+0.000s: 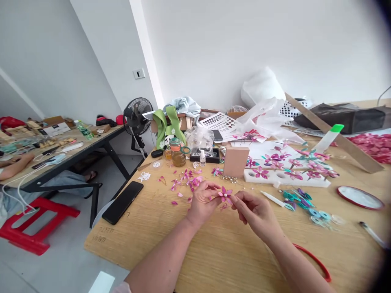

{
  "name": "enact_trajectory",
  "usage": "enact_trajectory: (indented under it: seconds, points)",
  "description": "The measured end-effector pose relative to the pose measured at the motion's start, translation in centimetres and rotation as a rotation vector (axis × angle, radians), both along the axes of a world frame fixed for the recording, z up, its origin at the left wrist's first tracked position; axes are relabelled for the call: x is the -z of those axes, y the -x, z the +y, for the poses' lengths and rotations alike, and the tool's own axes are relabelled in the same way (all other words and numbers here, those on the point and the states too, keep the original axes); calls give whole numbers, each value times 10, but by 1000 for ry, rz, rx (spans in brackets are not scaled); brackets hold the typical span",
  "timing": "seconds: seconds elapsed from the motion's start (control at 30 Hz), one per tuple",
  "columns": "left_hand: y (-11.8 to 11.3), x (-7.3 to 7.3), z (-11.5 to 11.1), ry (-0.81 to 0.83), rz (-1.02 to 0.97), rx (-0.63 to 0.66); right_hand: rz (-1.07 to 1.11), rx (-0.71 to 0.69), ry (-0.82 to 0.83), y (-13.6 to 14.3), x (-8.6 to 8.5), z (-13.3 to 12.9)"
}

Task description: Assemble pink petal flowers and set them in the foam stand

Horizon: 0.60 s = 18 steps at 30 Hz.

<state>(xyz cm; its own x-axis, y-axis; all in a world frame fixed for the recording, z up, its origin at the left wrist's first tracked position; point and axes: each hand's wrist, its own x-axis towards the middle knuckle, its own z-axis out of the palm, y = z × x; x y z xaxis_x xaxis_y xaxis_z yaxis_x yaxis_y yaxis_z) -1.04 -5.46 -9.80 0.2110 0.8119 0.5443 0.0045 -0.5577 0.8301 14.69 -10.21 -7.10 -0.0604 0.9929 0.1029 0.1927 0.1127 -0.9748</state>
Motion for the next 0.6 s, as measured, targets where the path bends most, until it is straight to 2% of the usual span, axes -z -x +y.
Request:
enact_trajectory:
  seconds: [0.2, 0.33, 0.43, 0.6]
  points:
    - [0, -1, 1, -81, 114, -48, -265, 51, -190, -1, 7, 2]
    - [2, 0, 4, -122, 153, -43, -353, 47, -262, -2, 6, 1]
    - [2, 1, 5, -165, 172, -58, -324, 47, -191, -2, 5, 1]
    - [2, 1, 5, -220, 218, -66, -124, -4, 37, -4, 0, 2]
